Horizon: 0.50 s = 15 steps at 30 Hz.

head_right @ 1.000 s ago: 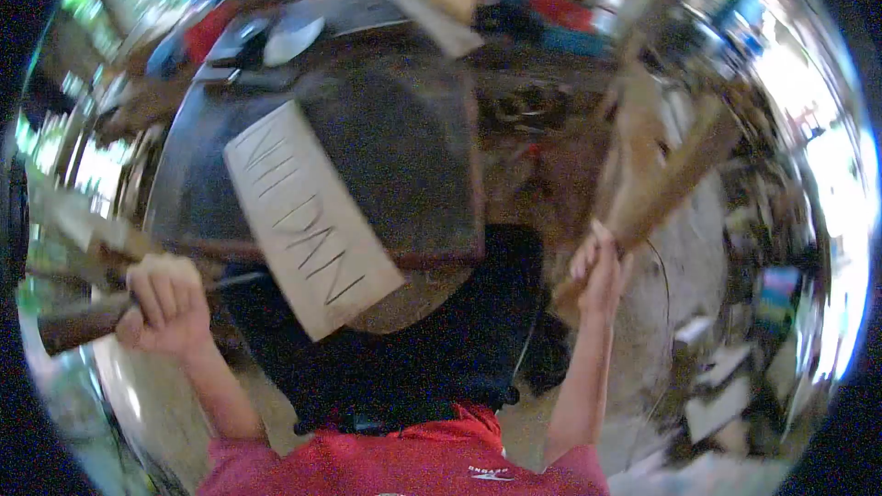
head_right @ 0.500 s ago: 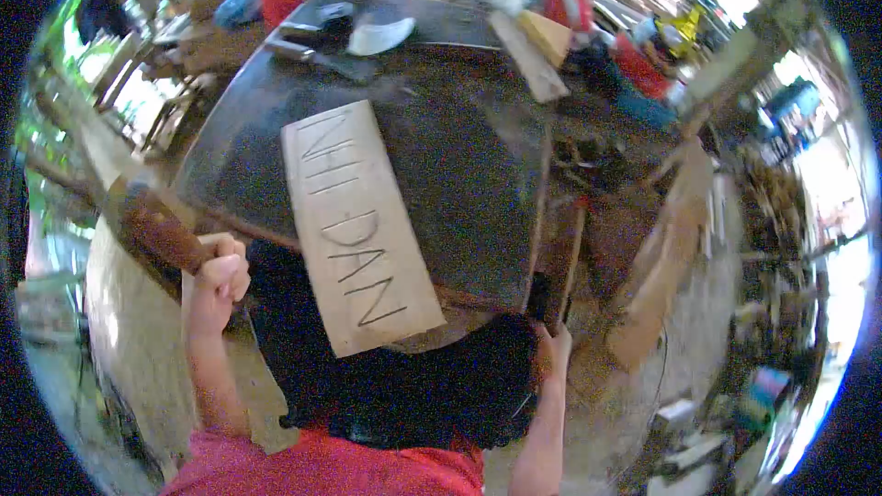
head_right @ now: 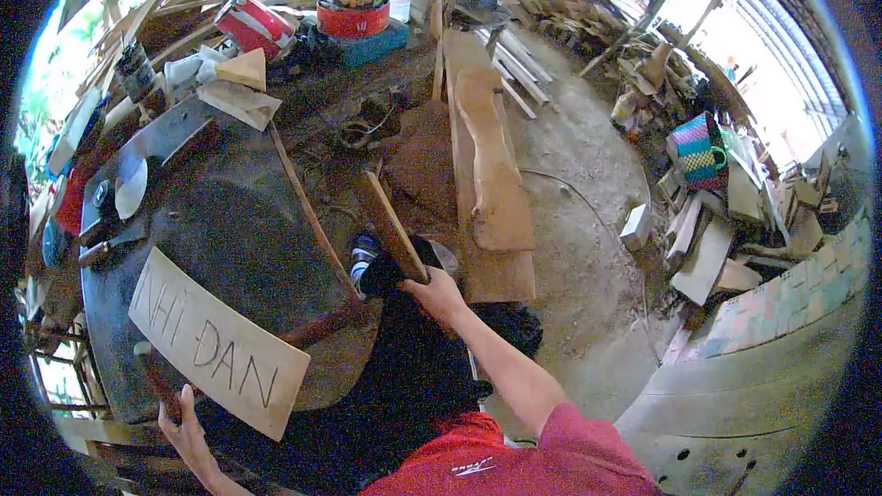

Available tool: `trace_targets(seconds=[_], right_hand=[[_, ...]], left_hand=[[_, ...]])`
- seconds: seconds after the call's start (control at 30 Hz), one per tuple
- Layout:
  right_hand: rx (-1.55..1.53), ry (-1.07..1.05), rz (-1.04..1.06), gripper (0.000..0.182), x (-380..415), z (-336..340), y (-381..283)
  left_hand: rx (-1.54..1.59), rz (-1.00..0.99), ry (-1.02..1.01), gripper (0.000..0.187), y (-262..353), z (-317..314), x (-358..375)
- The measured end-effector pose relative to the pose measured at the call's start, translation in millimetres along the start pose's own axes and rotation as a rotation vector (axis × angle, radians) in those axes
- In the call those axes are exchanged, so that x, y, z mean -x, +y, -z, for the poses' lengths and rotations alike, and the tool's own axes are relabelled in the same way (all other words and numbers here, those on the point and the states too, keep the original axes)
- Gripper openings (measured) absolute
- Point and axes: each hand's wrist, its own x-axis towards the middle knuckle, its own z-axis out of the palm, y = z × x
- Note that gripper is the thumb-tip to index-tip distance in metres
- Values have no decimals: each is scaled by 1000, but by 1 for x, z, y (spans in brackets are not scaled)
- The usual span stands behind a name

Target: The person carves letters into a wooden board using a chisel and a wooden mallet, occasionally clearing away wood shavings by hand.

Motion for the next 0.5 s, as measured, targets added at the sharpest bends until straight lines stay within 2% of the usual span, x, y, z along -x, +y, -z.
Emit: trace_targets(seconds=[0.1, 0.2, 0.3, 0.4, 0.5], right_hand=[[-47, -20, 6, 30, -3, 0, 5], [-2, -8, -2, 31, -3, 0, 7], [94, 4, 36, 36, -7, 1, 14], [125, 5, 98, 38, -12, 2, 23], [70, -2, 36, 38, -8, 2, 17]], left_hand=[[109, -51, -6, 61, -17, -5, -10], [62, -33, -120, 61, -6, 0, -4], [114, -72, 0, 45, 2, -6, 4], [107, -139, -176, 28, 13, 4, 4], [128, -205, -159, 23, 13, 3, 7]])
